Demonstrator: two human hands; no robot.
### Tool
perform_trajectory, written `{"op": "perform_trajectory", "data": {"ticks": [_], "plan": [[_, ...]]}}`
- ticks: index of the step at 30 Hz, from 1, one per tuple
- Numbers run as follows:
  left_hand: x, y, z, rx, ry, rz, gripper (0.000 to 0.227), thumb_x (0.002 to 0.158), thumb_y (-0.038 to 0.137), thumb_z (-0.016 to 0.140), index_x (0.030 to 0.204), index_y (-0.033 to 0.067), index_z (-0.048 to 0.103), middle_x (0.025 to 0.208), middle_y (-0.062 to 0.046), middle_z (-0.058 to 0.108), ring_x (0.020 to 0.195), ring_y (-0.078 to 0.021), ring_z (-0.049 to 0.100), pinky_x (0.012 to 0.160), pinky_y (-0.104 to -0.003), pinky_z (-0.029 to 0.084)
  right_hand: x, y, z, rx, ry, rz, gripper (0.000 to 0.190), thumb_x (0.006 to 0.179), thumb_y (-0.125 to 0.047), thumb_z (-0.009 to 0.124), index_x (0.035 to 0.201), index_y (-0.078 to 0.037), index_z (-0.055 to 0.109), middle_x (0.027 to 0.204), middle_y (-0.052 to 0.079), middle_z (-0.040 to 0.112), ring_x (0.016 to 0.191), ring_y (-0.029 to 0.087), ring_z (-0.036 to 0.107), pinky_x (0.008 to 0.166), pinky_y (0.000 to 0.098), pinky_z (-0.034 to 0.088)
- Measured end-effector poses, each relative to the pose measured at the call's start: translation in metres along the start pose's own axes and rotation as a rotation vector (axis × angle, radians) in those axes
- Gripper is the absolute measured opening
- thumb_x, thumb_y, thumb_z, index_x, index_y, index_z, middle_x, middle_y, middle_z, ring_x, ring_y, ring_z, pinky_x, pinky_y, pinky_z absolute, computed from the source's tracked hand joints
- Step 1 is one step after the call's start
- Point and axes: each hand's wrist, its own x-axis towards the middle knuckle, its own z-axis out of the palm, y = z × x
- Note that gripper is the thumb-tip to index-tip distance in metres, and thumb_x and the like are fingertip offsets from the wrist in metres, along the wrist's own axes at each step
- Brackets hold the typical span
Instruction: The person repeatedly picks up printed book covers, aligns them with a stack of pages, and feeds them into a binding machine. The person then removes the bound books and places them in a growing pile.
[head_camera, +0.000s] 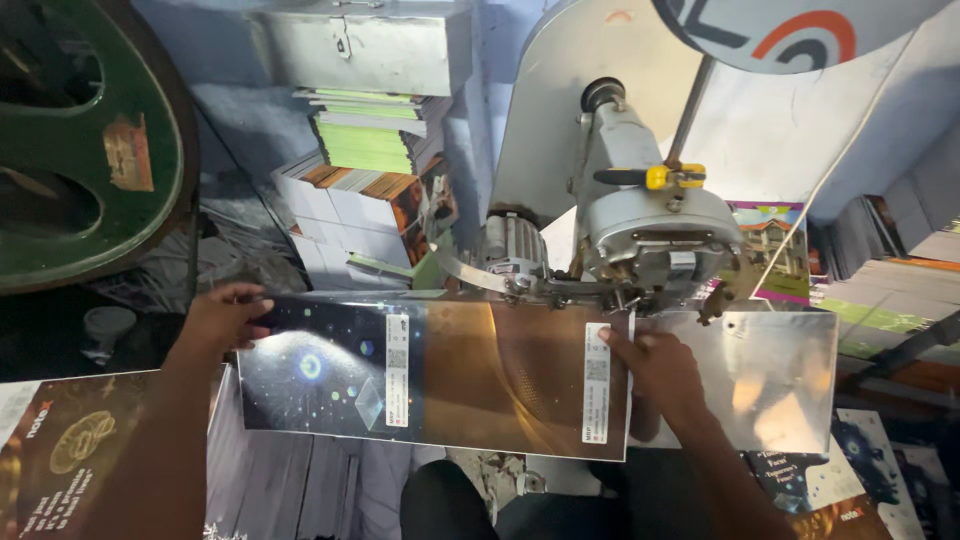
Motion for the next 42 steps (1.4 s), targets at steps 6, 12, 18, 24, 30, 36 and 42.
{"op": "perform_trajectory", "data": {"ticks": [6, 12, 18, 24, 30, 36, 42], "plan": [[-0.005, -0.014, 0.012, -0.141, -0.083, 0.029, 0.047, 0.083, 0.014, 0.08, 0.127, 0.0158, 0.065, 0.088, -0.011, 0.073, 0.065, -0.0257, 0.074, 0.051, -0.035, 0.058, 0.006, 0.019, -0.004, -0.087, 0.063, -0.054, 0.067, 0.08, -0.07, 0.065, 0.075, -0.005, 0.079, 0.066, 0.019, 0.073, 0.066, 0.035, 0.074, 0.07, 0.0471, 0.057], [-0.03, 0.0, 0.042, -0.177, -0.05, 0.069, 0.042, 0.085, 0.012, 0.079, 0.125, 0.0103, 0.067, 0.091, -0.013, 0.072, 0.066, -0.0268, 0.073, 0.053, -0.035, 0.057, 0.01, 0.033, -0.022, -0.162, 0.087, -0.05, 0.068, 0.081, -0.073, 0.063, 0.08, -0.008, 0.08, 0.076, 0.02, 0.074, 0.077, 0.039, 0.074, 0.077, 0.0494, 0.056], [-0.056, 0.012, 0.063, -0.136, -0.023, 0.117, 0.04, 0.086, 0.012, 0.079, 0.124, 0.0068, 0.068, 0.096, -0.009, 0.071, 0.068, -0.023, 0.074, 0.055, -0.032, 0.058, 0.002, 0.029, -0.042, -0.311, 0.109, -0.066, 0.071, 0.083, -0.077, 0.057, 0.084, -0.01, 0.08, 0.082, 0.018, 0.076, 0.085, 0.038, 0.073, 0.08, 0.0489, 0.056], [-0.07, 0.02, 0.073, -0.155, -0.051, 0.136, 0.039, 0.086, 0.01, 0.078, 0.124, 0.0044, 0.067, 0.095, -0.01, 0.07, 0.067, -0.0249, 0.074, 0.054, -0.033, 0.058, -0.01, 0.029, -0.049, -0.517, 0.305, -0.115, 0.073, 0.082, -0.077, 0.063, 0.103, -0.009, 0.074, 0.097, 0.016, 0.076, 0.092, 0.035, 0.074, 0.082, 0.0469, 0.057], [-0.067, 0.018, 0.078, -0.161, -0.066, 0.151, 0.038, 0.087, 0.01, 0.077, 0.123, 0.0038, 0.067, 0.093, -0.011, 0.069, 0.067, -0.0253, 0.075, 0.055, -0.033, 0.058, 0.015, 0.057, -0.047, -0.572, 0.426, -0.669, 0.056, 0.091, -0.056, 0.062, 0.127, -0.014, 0.07, 0.121, 0.015, 0.069, 0.133, 0.033, 0.054, 0.12, 0.054, 0.025], [-0.062, 0.013, 0.082, -0.184, -0.052, 0.121, 0.038, 0.086, 0.009, 0.078, 0.122, 0.0047, 0.068, 0.097, -0.009, 0.07, 0.067, -0.0267, 0.074, 0.054, -0.034, 0.058, 0.026, 0.078, -0.05, -0.496, 0.445, -0.825, 0.058, 0.092, -0.052, 0.061, 0.138, -0.017, 0.065, 0.127, 0.018, 0.066, 0.131, 0.033, 0.054, 0.125, 0.0554, 0.016], [-0.064, 0.012, 0.081, -0.167, -0.055, 0.096, 0.038, 0.086, 0.009, 0.078, 0.123, 0.0077, 0.068, 0.096, -0.014, 0.073, 0.067, -0.0254, 0.074, 0.054, -0.033, 0.058, 0.021, 0.073, -0.053, -0.468, 0.416, -0.81, 0.059, 0.09, -0.052, 0.063, 0.138, -0.018, 0.066, 0.12, 0.015, 0.067, 0.127, 0.032, 0.056, 0.124, 0.0567, 0.017]]}}
